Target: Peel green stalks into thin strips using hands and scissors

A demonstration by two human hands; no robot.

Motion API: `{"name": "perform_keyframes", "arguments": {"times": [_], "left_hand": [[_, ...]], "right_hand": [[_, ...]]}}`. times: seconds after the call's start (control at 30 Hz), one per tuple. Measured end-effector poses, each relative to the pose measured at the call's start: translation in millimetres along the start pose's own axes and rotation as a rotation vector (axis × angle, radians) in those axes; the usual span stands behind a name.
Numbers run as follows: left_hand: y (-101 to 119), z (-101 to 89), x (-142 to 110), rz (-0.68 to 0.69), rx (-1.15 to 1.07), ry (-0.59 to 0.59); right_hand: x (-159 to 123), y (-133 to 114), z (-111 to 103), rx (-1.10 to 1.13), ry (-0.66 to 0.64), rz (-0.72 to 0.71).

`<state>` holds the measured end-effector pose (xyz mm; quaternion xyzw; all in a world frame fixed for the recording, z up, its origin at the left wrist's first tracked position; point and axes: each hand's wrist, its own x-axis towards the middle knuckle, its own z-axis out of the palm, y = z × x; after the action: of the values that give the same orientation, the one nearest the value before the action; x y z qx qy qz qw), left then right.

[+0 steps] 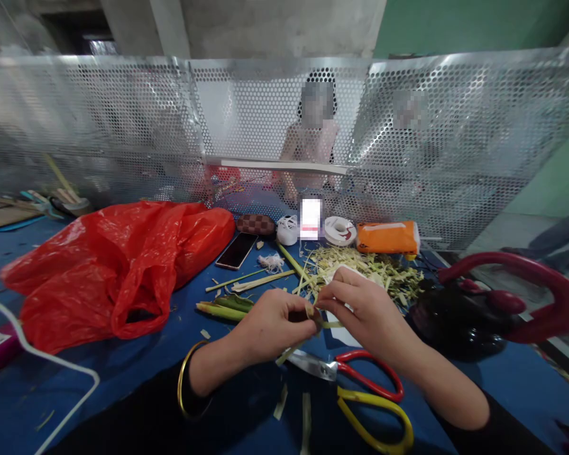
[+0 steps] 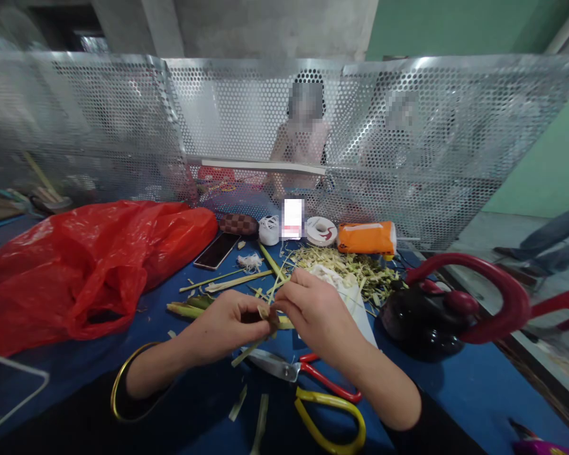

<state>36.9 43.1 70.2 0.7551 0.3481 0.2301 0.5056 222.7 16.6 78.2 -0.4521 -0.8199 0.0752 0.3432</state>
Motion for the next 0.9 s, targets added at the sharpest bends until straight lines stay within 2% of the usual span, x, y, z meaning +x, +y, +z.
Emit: {"name": "perform_keyframes", "arguments": {"times": [0.13,0.27,0.33,0.4,0.5,0.63,0.77,0.9], "left_hand": [[4.3,-1.0,-3.3,0.053,0.021,-0.092],[3.4,2.5,-2.7,0.099,-0.141,-0.025],[2.6,3.5,-1.3,0.128,-0.228,0.049],[2.3,3.4,0.3,0.163,-0.297,0.122],[1.5,2.2,2.5,0.197,-0.348,0.231],[-0.9,1.4,4.4,0.158,-0.381,0.353],[-0.1,1.1,4.8,0.100,-0.361,0.380],[0.7,0.3,5.7,0.060,-0.352,0.440]], "right_hand": [[1.8,14.4,-6.6,0.347,-0.194,0.212],[2.0,28.8,0.0,0.775,-0.359,0.457],[2.0,29.3,8.7,0.960,-0.334,0.517],[2.3,25.1,17.7,1.033,-0.224,0.525],[3.1,15.4,25.6,0.912,-0.060,0.501],[2.7,5.8,23.8,0.544,0.032,0.414],[-1.2,0.5,18.7,0.214,0.120,0.188],[-4.4,-5.4,15.5,-0.047,0.117,-0.017]]}}
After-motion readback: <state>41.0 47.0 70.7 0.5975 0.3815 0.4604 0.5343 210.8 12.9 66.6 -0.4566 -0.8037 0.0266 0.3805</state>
